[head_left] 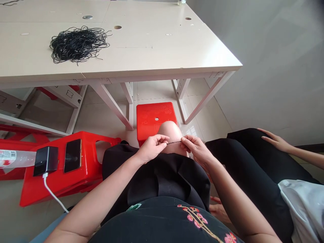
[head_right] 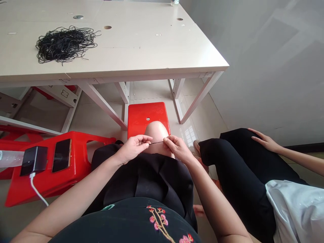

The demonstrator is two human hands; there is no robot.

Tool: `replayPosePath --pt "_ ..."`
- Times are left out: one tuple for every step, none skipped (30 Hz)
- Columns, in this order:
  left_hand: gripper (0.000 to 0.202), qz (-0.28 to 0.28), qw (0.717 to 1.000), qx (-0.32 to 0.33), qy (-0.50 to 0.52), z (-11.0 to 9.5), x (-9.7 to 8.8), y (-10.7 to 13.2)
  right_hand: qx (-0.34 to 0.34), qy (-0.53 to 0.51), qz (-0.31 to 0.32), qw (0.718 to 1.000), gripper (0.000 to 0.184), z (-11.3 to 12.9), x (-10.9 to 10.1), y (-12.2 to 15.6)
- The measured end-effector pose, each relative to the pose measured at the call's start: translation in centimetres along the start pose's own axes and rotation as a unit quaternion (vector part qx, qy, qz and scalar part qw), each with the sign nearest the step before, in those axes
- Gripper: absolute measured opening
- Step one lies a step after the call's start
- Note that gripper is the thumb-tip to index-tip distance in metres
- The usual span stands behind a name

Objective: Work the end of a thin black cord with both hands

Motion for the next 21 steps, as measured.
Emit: replayPosePath --pt "0.026 -0.002 1.000 0.007 -0.010 -0.1 0.0 0.0 -0.002 0.002 0.001 1.000 0.037 0.0 0.0 0.0" --pt "0.026 -0.003 1.000 0.010 -0.023 -0.1 0.0 0.0 -0.003 0.005 0.002 1.000 0.038 0.1 0.0 0.0" --pt "0.026 -0.004 0.999 0.010 -0.041 -0.1 0.0 0.0 -0.005 0.012 0.001 1.000 0.038 0.1 0.0 0.0" --pt "0.027 -0.004 0.998 0.009 -0.063 -0.2 0.1 0.0 -0.006 0.023 -0.003 1.000 0.038 0.1 0.0 0.1" --pt "0.027 -0.006 0.996 0.010 -0.088 -0.3 0.1 0.1 -0.007 0.037 -0.007 0.999 0.038 0.1 -0.1 0.1" --pt "0.027 -0.006 0.993 0.011 -0.114 -0.5 0.3 0.1 -0.009 0.053 -0.013 0.998 0.038 0.2 -0.1 0.1" --pt "0.027 -0.004 0.990 0.012 -0.138 -0.6 0.5 0.2 -0.013 0.069 -0.019 0.997 0.038 0.2 -0.2 0.2" --pt "0.026 0.000 0.987 0.011 -0.158 -0.7 0.8 0.3 -0.017 0.084 -0.024 0.996 0.039 0.2 -0.2 0.2" --pt "0.025 0.004 0.985 0.007 -0.173 -0.7 1.1 0.4 -0.020 0.098 -0.028 0.995 0.039 0.3 -0.2 0.2" --pt "0.025 0.008 0.983 0.001 -0.181 -0.6 1.4 0.4 -0.022 0.109 -0.030 0.993 0.039 0.3 -0.1 0.1" --pt "0.024 0.013 0.983 -0.007 -0.183 -0.4 1.7 0.5 -0.022 0.119 -0.030 0.992 0.040 0.3 0.0 0.1" --pt "0.023 0.016 0.984 -0.014 -0.177 -0.2 2.0 0.5 -0.020 0.129 -0.030 0.991 0.040 0.2 0.0 0.1" --pt "0.022 0.015 0.986 -0.020 -0.166 0.0 2.1 0.6 -0.016 0.139 -0.028 0.990 0.040 0.2 0.1 0.1" --pt "0.021 0.015 0.988 -0.025 -0.152 0.3 2.3 0.6 -0.016 0.152 -0.030 0.988 0.039 0.2 0.2 0.1" --pt "0.020 0.011 0.991 -0.028 -0.132 0.6 2.3 0.6 -0.028 0.173 -0.038 0.984 0.037 0.4 0.3 0.2" --pt "0.020 0.006 0.993 -0.032 -0.111 0.8 2.2 0.6 -0.055 0.202 -0.056 0.976 0.034 0.9 0.2 0.4" --pt "0.020 0.000 0.996 -0.035 -0.087 1.0 2.1 0.6 -0.093 0.235 -0.083 0.964 0.030 1.6 0.2 0.8" --pt "0.021 -0.007 0.997 -0.036 -0.064 1.2 2.0 0.6 -0.134 0.266 -0.117 0.947 0.025 2.4 0.2 1.3" --pt "0.021 -0.012 0.998 -0.036 -0.040 1.3 1.9 0.6 -0.169 0.288 -0.151 0.930 0.022 3.0 0.2 2.0" --pt "0.022 -0.014 0.999 -0.033 -0.017 1.3 1.8 0.5 -0.186 0.296 -0.173 0.921 0.021 3.4 0.3 2.5" --pt "0.022 -0.013 0.999 -0.029 0.006 1.2 1.8 0.5 -0.178 0.286 -0.170 0.926 0.021 3.4 0.5 2.7"
Point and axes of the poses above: each hand's wrist, its own y-axis away from the middle knuckle, its own x-axis out of the palm, z = x × y, the point moved 7 cm from there along -y, towards the middle knuckle, and after that the axes turned 6 degrees about z, right-handed, at the moved point
